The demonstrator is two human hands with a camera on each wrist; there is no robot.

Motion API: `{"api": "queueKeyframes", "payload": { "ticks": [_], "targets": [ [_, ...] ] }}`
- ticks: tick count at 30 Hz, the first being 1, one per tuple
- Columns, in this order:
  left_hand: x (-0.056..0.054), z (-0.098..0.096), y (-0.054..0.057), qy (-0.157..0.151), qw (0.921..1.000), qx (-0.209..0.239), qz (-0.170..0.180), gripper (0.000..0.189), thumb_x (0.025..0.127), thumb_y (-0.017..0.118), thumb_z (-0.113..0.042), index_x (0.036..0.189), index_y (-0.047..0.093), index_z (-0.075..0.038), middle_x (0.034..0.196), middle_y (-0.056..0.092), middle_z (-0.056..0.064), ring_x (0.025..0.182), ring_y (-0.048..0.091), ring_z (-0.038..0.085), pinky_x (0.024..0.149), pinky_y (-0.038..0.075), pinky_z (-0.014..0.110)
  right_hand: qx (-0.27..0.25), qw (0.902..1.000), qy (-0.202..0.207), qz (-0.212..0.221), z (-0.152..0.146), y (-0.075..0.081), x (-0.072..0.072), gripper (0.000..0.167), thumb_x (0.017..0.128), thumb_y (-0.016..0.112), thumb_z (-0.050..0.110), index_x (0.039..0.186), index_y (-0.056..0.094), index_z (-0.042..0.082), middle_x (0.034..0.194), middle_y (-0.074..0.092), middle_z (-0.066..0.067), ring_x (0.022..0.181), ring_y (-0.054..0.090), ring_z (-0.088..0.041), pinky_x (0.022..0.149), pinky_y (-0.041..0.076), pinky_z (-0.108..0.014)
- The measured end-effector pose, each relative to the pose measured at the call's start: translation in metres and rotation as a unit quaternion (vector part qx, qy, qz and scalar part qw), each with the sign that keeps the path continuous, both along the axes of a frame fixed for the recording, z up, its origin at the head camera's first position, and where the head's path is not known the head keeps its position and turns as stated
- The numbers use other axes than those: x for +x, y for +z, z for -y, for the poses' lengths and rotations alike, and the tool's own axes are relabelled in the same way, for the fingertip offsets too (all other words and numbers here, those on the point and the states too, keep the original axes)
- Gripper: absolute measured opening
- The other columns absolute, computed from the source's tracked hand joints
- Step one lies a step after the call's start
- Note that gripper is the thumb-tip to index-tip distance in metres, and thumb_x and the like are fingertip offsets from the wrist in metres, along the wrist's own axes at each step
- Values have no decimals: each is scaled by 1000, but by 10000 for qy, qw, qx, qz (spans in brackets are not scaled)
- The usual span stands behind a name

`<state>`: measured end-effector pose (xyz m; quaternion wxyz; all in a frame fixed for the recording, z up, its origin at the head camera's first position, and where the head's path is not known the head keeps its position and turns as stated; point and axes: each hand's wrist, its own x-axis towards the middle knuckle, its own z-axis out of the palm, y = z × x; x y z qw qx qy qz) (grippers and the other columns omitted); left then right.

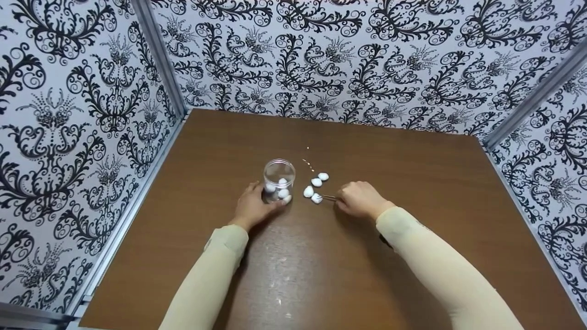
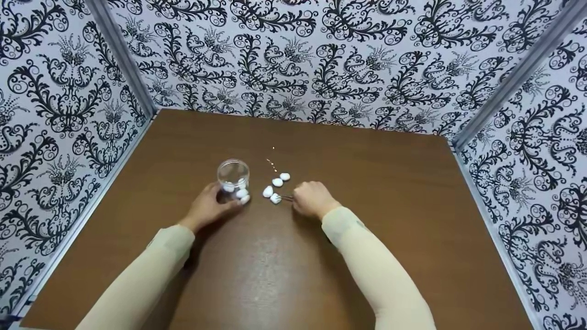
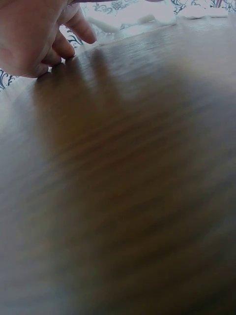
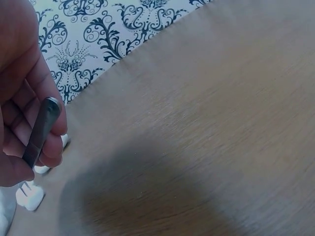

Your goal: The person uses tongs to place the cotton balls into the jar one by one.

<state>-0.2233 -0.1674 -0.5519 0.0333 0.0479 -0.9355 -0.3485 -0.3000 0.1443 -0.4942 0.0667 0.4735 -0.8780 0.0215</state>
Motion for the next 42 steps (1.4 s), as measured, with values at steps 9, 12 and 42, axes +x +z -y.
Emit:
{"api": "queueKeyframes", "payload": {
  "ticks": [9,12,42],
  "targets": [
    [-1,1,-3,-45,10000,0,-26,94,77,76,-63,145,49,-4,153,39,20,144,28,37,113,25,53,-5,10000,-30,83,2,-3,0,17,85,71,14,69,66,11,58,52,4,50,42,-15,48,43,-42],
    [-1,1,-3,-47,10000,0,-11,93,77,76,-64,145,50,-5,153,38,19,144,28,36,114,24,53,-56,9999,-89,89,4,-3,1,16,84,72,13,69,68,11,58,53,4,50,41,-15,47,43,-43],
    [-1,0,0,-5,10000,-55,14,91,77,77,-62,144,51,-5,153,40,18,144,30,36,113,27,52,-564,9961,82,-674,-14,12,-8,10,80,68,10,70,68,12,64,60,2,49,52,-21,43,44,-46]
  ]
}}
